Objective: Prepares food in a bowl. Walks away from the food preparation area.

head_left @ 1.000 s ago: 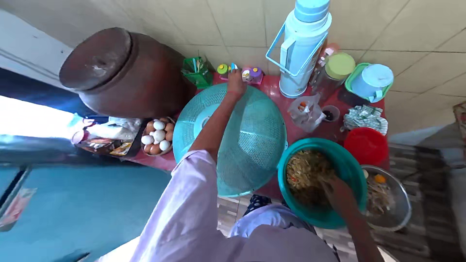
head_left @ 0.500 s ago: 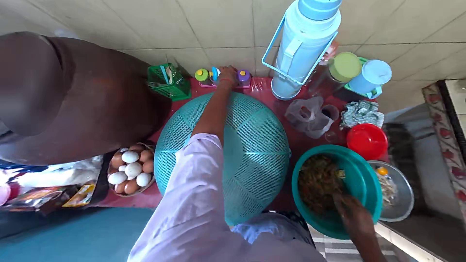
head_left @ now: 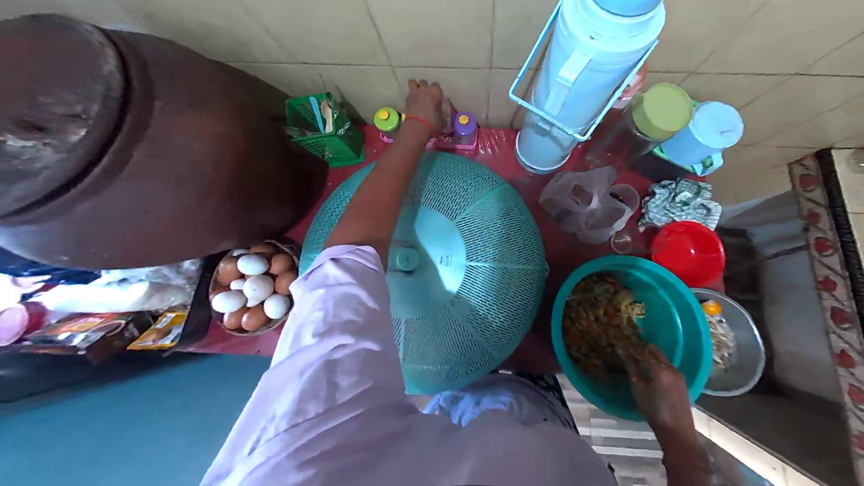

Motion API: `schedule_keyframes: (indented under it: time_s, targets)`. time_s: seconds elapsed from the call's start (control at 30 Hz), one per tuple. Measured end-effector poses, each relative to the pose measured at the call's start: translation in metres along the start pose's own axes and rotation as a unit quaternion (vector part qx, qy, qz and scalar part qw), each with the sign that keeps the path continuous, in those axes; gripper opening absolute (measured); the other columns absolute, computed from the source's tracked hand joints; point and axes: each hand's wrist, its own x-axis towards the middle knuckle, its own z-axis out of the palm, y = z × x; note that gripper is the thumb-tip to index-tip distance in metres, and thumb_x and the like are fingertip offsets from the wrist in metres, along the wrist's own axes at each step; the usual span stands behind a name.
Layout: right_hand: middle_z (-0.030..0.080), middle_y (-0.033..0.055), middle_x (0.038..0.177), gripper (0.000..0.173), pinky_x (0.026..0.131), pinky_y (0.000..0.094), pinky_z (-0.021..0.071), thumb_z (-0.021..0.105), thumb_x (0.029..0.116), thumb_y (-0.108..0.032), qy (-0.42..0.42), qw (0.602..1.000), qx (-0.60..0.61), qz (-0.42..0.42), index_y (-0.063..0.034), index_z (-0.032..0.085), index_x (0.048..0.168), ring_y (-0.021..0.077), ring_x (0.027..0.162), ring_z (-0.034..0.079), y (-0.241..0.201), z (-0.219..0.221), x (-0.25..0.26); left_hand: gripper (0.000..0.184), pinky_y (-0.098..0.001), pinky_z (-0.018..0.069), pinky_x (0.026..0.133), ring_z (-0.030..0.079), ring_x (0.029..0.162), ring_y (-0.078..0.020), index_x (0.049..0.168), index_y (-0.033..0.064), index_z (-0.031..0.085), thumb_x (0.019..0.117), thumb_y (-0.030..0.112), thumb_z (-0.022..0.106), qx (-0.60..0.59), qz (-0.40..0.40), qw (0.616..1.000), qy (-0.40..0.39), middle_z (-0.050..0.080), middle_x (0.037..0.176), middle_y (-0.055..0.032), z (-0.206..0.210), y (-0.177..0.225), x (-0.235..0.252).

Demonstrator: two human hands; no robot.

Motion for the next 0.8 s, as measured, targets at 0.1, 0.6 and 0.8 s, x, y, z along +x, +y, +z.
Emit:
schedule_keyframes:
  time_s: [0.1,0.6,0.8]
  targets:
    - [0.07,0.0302,0.11,0.017,0.086,0.0638,0.0565,0.064,0.0977,-0.003,-0.027,0.999,0.018,-0.006,0.0082,0.075,0.106,0.0477,0.099,0.07,0.003,-0.009,0.003,0.057,-0.0679,0.0398,0.106,0.044,0.133,-0.0562,0.128,-0.0108,0.059,0.0833,0.018,0.08,-0.013,0.013,1.0,0.02,0.052,0.136,-0.0378,-0.045,0.017,-0.039]
    - [0.066,0.0309,0.123,0.024,0.095,0.0666,0.052,0.061,0.1023,-0.009,-0.154,0.984,-0.016,-0.086,0.0054,0.072,0.118,0.0499,0.111,0.066,0.023,-0.028,0.04,0.062,-0.0569,0.0522,0.09,0.063,0.102,-0.0446,0.119,-0.0085,0.066,0.0767,0.03,0.089,-0.13,-0.068,0.982,0.116,0.061,0.112,-0.0305,-0.006,0.085,-0.325]
    - [0.067,0.0308,0.124,0.025,0.095,0.0664,0.0522,0.06,0.1037,-0.012,-0.149,0.981,-0.016,-0.119,0.0056,0.072,0.117,0.05,0.112,0.067,0.022,-0.034,0.045,0.066,-0.0569,0.0503,0.096,0.062,0.112,-0.0429,0.134,-0.0017,0.062,0.0858,0.039,0.082,-0.154,-0.064,0.978,0.128,0.061,0.124,-0.0275,0.002,0.077,-0.338]
